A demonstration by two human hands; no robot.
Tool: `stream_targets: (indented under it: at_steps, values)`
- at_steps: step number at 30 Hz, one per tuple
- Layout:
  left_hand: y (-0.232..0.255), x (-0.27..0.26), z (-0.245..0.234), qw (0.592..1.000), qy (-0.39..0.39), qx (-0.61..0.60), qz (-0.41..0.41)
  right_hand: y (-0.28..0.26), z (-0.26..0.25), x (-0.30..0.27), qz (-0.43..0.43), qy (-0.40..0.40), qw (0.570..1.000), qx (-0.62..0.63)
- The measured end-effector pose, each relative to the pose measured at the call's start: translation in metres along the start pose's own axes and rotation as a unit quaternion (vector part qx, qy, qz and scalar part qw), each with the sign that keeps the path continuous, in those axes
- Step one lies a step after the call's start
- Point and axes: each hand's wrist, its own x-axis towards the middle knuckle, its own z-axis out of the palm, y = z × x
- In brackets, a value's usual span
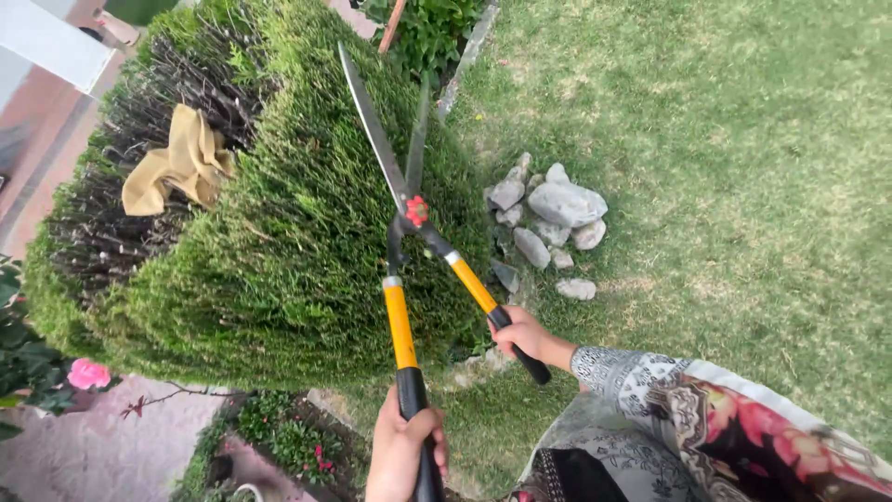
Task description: Trim an outdoor bush into a rounded shape using long-handled garden shears.
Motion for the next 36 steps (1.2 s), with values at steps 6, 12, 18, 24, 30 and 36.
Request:
stream_targets:
  at_steps: [6,12,18,24,30,36]
  values:
    - [0.061,0.032,0.008,0.999,0.007,0.036,0.026,-0.047,0.015,0.04,0.014,0.009,1.0,-0.012]
    - [0.072,0.049,0.03,1.0,0.021,0.012,0.008,-0.068,0.008,0.047,0.048,-0.015,0.998,0.026]
    - [0.085,0.046,0.062,0.998,0.037,-0.042,0.019,-0.097,-0.012,0.047,0.073,-0.059,0.996,0.015]
    - [0.026,0.091,0.104,0.99,0.064,-0.108,0.069,-0.112,0.023,0.03,0.102,-0.084,0.987,0.09]
    - [0.032,0.067,0.119,0.979,0.039,-0.172,0.104,-0.101,0.001,0.027,0.099,-0.093,0.986,0.095]
    - [0.023,0.011,0.084,0.978,-0.003,-0.179,0.102,-0.102,-0.06,0.036,0.027,-0.112,0.993,-0.016]
